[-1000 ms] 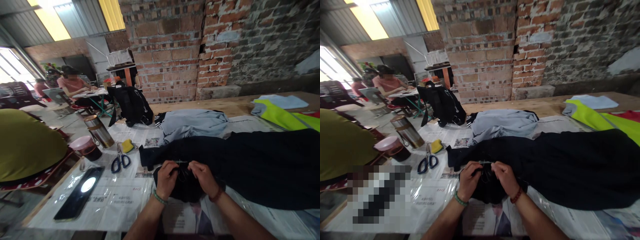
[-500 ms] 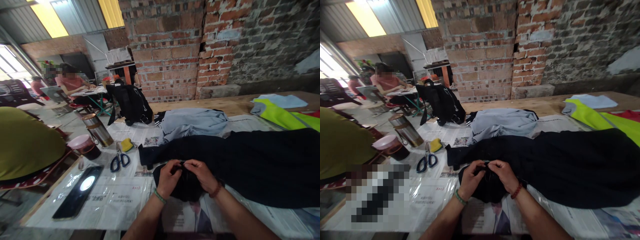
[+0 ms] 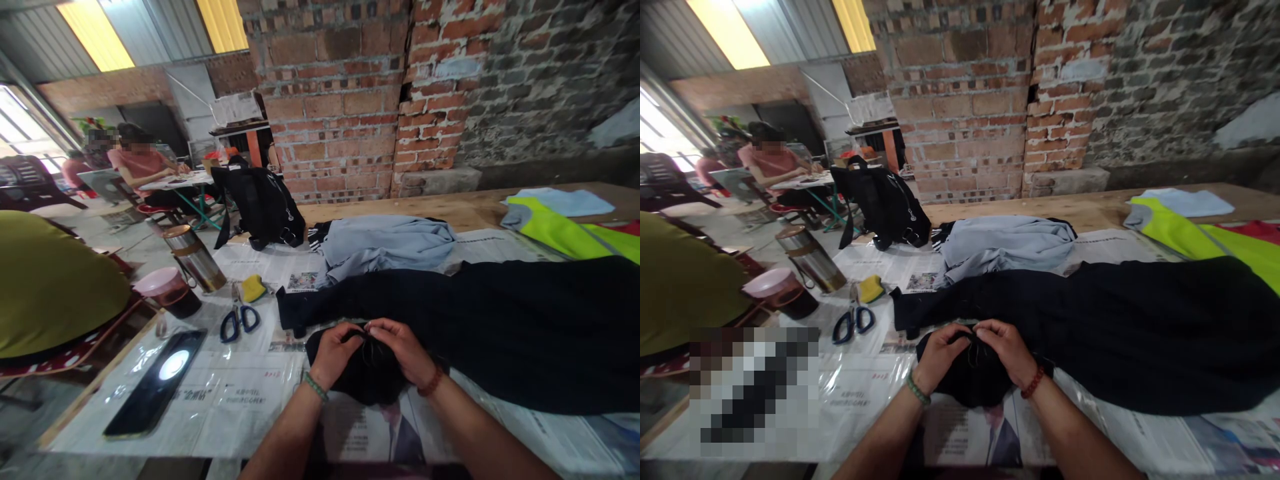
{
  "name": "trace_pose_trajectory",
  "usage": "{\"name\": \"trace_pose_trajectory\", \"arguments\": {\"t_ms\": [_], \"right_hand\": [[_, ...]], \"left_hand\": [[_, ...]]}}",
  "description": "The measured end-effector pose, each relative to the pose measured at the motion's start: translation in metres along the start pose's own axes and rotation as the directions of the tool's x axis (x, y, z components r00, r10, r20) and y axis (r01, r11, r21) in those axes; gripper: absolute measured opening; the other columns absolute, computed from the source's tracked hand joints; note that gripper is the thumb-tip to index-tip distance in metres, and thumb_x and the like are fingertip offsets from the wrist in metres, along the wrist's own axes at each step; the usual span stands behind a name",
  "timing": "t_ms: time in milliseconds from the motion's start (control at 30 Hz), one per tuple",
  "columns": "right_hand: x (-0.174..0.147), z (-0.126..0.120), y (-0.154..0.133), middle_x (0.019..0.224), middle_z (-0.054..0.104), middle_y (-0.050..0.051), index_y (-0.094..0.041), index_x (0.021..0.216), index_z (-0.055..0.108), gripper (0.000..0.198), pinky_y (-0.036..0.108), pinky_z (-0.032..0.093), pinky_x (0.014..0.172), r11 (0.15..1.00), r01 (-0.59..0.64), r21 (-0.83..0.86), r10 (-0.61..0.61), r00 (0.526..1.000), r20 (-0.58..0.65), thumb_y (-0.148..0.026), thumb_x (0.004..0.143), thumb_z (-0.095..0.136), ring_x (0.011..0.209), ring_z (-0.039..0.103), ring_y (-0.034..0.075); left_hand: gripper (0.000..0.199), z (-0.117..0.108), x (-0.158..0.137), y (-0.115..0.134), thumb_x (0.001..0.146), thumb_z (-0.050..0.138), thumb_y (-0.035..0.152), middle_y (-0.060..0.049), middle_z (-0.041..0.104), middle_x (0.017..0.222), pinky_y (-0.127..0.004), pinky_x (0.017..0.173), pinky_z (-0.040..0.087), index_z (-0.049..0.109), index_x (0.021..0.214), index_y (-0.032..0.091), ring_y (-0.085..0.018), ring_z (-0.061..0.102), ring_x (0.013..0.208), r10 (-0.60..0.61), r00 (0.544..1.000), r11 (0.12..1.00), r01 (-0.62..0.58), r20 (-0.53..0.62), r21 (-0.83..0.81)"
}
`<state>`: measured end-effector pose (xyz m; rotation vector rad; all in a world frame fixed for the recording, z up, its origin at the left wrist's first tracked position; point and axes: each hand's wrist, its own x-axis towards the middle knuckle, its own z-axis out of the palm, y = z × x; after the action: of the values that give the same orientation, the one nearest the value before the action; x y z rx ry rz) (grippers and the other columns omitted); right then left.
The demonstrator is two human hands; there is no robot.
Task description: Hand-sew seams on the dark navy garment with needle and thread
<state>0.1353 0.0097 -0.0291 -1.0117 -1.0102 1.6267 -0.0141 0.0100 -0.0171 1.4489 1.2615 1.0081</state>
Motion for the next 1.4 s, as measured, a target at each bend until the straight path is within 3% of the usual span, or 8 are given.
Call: {"name": "trace_pose_trajectory", "arguments": {"t_ms": [167, 333, 433, 567, 667, 933, 1100, 1400], "right_hand": [[0.000, 0.000, 0.000, 0.066, 0.057, -0.001, -0.016, 0.071, 0.062, 0.022, 0.023, 0.038, 0.058, 0.994, 0.072, -0.081, -0.073, 0.997, -0.011, -0.036, 0.062, 0.067, 0.060, 0.049, 0.011], [0.000, 0.002, 0.000, 0.064, 0.054, -0.002, -0.017, 0.068, 0.056, 0.023, 0.022, 0.038, 0.056, 0.998, 0.068, 0.019, -0.066, 0.995, -0.077, -0.039, 0.064, 0.064, 0.058, 0.047, 0.011], [0.002, 0.003, -0.001, 0.065, 0.056, 0.000, -0.017, 0.066, 0.055, 0.025, 0.022, 0.038, 0.056, 0.995, 0.076, 0.068, -0.069, 0.992, -0.102, -0.039, 0.064, 0.064, 0.058, 0.048, 0.011], [0.008, -0.001, -0.005, 0.050, 0.050, -0.004, -0.017, 0.065, 0.051, 0.026, 0.020, 0.031, 0.042, 0.985, 0.052, 0.164, -0.030, 0.990, -0.135, -0.039, 0.064, 0.065, 0.041, 0.040, 0.007], [0.012, -0.005, -0.016, 0.057, 0.056, -0.004, -0.017, 0.070, 0.049, 0.026, 0.018, 0.030, 0.040, 0.971, 0.089, 0.224, -0.056, 0.988, -0.147, -0.036, 0.064, 0.065, 0.039, 0.044, 0.005], [0.046, -0.020, -0.086, 0.062, 0.061, -0.002, -0.017, 0.076, 0.049, 0.012, 0.020, 0.043, 0.045, 0.989, -0.065, 0.132, 0.040, 0.982, 0.183, -0.021, 0.071, 0.060, 0.050, 0.059, 0.010], [0.081, -0.030, -0.119, 0.063, 0.063, 0.001, -0.015, 0.074, 0.052, 0.004, 0.024, 0.047, 0.051, 0.997, -0.010, 0.073, -0.003, 0.983, 0.182, -0.012, 0.074, 0.055, 0.055, 0.062, 0.013], [0.068, -0.023, -0.103, 0.062, 0.059, -0.002, -0.018, 0.077, 0.052, 0.012, 0.024, 0.044, 0.049, 0.989, 0.078, 0.124, -0.099, 0.981, 0.167, -0.023, 0.070, 0.061, 0.049, 0.056, 0.010]], "left_hand": [[0.010, 0.000, -0.001, -0.001, 0.065, 0.059, 0.019, 0.001, 0.064, 0.069, -0.025, 0.070, 0.042, 0.066, 0.072, 0.018, -0.014, 0.056, 0.068, -0.005, 1.000, 0.997, 0.006, 0.018, -0.075], [0.020, -0.004, -0.004, 0.004, 0.059, 0.068, 0.023, 0.001, 0.063, 0.065, -0.024, 0.059, 0.042, 0.065, 0.077, 0.015, -0.011, 0.055, 0.055, -0.235, 0.937, 0.890, 0.314, 0.258, -0.331], [0.023, -0.007, -0.003, 0.006, 0.054, 0.072, 0.024, 0.000, 0.064, 0.063, -0.024, 0.056, 0.042, 0.066, 0.074, 0.014, -0.011, 0.055, 0.053, -0.279, 0.904, 0.853, 0.388, 0.323, -0.349], [0.024, -0.010, -0.001, 0.004, 0.049, 0.075, 0.021, 0.001, 0.064, 0.060, -0.023, 0.055, 0.041, 0.068, 0.071, 0.015, -0.010, 0.054, 0.051, -0.295, 0.896, 0.845, 0.407, 0.333, -0.348], [0.024, -0.011, 0.000, 0.002, 0.048, 0.075, 0.018, 0.001, 0.064, 0.060, -0.023, 0.056, 0.041, 0.068, 0.071, 0.015, -0.010, 0.055, 0.051, -0.307, 0.886, 0.839, 0.424, 0.347, -0.342], [0.026, -0.014, 0.001, 0.002, 0.050, 0.074, 0.014, 0.001, 0.066, 0.066, -0.026, 0.064, 0.043, 0.067, 0.075, 0.016, -0.012, 0.058, 0.056, -0.293, 0.868, 0.797, 0.454, 0.401, -0.399], [0.027, -0.016, -0.001, 0.001, 0.053, 0.073, 0.014, -0.001, 0.067, 0.071, -0.027, 0.068, 0.043, 0.067, 0.079, 0.015, -0.013, 0.060, 0.060, -0.279, 0.853, 0.767, 0.474, 0.441, -0.432], [0.039, -0.018, -0.002, 0.003, 0.051, 0.072, 0.012, 0.000, 0.067, 0.078, -0.026, 0.069, 0.043, 0.065, 0.090, 0.017, -0.013, 0.060, 0.065, -0.244, 0.872, 0.774, 0.439, 0.424, -0.456]]}}
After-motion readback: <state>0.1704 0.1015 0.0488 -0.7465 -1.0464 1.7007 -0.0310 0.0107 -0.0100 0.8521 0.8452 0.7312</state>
